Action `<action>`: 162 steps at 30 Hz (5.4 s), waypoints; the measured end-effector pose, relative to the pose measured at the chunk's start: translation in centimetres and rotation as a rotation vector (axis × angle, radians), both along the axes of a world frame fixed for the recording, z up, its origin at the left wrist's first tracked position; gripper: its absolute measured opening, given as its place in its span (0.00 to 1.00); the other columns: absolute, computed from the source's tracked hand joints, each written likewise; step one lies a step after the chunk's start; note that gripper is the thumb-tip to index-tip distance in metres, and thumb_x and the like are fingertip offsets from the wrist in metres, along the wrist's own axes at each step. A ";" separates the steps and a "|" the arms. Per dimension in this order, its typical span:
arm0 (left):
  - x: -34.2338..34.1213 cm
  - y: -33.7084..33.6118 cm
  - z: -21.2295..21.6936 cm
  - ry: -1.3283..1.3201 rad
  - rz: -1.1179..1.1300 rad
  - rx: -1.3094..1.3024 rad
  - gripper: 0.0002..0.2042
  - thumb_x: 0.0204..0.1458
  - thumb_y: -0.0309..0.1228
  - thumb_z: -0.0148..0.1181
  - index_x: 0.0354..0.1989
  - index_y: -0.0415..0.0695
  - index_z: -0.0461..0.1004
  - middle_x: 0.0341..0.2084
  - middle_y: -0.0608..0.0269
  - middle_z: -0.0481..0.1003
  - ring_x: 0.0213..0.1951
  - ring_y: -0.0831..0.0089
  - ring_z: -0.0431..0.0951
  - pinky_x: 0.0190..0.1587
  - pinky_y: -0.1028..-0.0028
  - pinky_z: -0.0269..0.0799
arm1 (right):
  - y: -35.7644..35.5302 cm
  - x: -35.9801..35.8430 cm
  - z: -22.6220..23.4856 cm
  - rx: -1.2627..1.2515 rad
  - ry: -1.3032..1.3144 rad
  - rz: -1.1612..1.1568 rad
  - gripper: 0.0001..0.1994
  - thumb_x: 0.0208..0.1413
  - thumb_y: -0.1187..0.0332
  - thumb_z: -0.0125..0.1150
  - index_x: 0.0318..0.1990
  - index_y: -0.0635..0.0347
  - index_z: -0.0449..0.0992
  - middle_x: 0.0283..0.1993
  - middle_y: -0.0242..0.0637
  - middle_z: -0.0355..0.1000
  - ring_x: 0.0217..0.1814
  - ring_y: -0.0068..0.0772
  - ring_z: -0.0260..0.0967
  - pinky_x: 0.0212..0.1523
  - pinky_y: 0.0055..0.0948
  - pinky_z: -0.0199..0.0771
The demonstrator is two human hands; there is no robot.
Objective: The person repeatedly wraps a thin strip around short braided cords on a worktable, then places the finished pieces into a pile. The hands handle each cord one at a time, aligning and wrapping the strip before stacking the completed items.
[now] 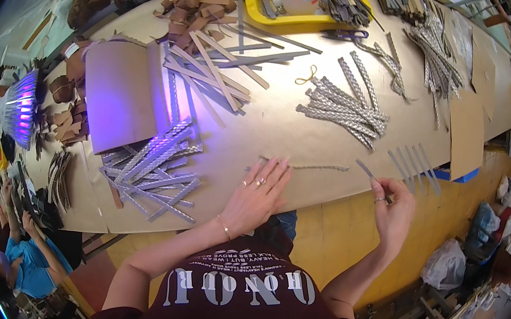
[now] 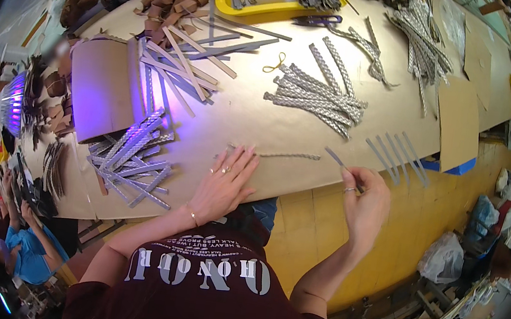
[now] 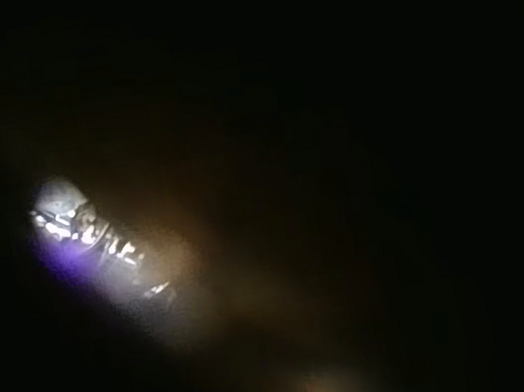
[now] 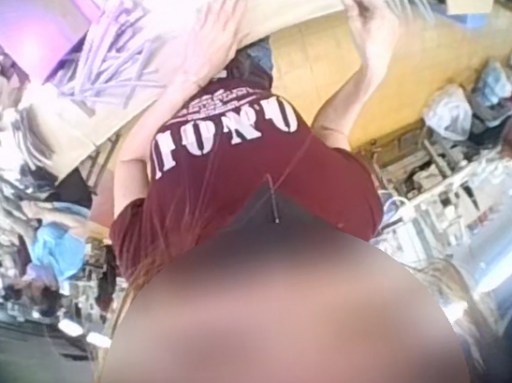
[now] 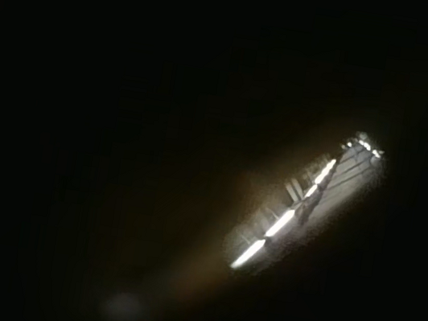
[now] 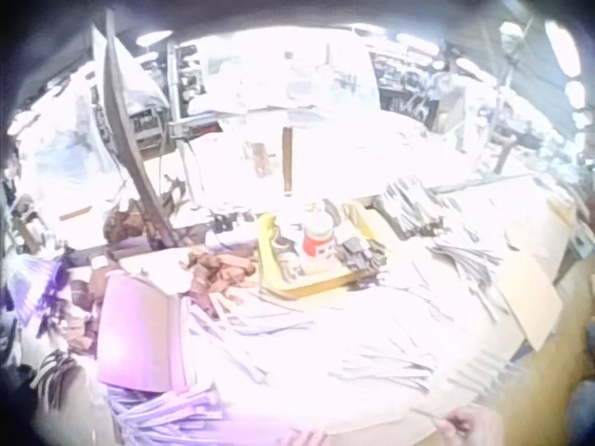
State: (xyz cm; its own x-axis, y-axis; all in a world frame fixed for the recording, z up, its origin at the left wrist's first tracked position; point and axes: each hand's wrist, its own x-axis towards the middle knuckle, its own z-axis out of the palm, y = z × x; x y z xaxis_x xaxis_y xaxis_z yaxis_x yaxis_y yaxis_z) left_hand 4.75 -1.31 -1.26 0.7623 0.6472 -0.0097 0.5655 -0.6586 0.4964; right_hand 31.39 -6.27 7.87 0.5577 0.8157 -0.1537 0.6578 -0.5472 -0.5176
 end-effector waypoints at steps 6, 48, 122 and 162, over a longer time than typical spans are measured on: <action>1.7 2.3 -0.7 -0.086 0.061 -0.051 0.33 0.57 0.40 0.59 0.69 0.40 0.57 0.71 0.51 0.54 0.71 0.54 0.53 0.71 0.55 0.47 | 1.0 -3.5 -0.5 0.015 0.301 0.236 0.10 0.54 0.68 0.68 0.33 0.67 0.77 0.31 0.44 0.76 0.30 0.40 0.73 0.35 0.33 0.71; -3.1 4.0 -0.2 -0.167 0.158 0.195 0.11 0.48 0.29 0.64 0.41 0.47 0.80 0.40 0.65 0.74 0.44 0.67 0.74 0.53 0.62 0.62 | 4.8 -9.8 -1.7 -0.077 0.389 0.313 0.08 0.63 0.70 0.60 0.38 0.68 0.74 0.26 0.36 0.70 0.27 0.23 0.65 0.30 0.25 0.67; -3.9 -2.1 1.3 0.245 0.249 0.365 0.22 0.48 0.31 0.62 0.55 0.45 0.75 0.43 0.65 0.72 0.44 0.72 0.72 0.53 0.65 0.58 | 5.8 -10.4 -4.1 -0.184 -0.040 0.711 0.06 0.57 0.65 0.62 0.33 0.55 0.79 0.35 0.33 0.72 0.45 0.39 0.67 0.51 0.42 0.57; 1.6 -3.6 0.0 0.325 0.194 0.365 0.30 0.58 0.46 0.57 0.63 0.36 0.67 0.62 0.45 0.68 0.65 0.56 0.67 0.69 0.60 0.58 | 5.5 -6.8 -4.7 -0.125 -0.129 0.721 0.06 0.57 0.64 0.62 0.33 0.55 0.78 0.35 0.33 0.73 0.44 0.37 0.69 0.56 0.41 0.57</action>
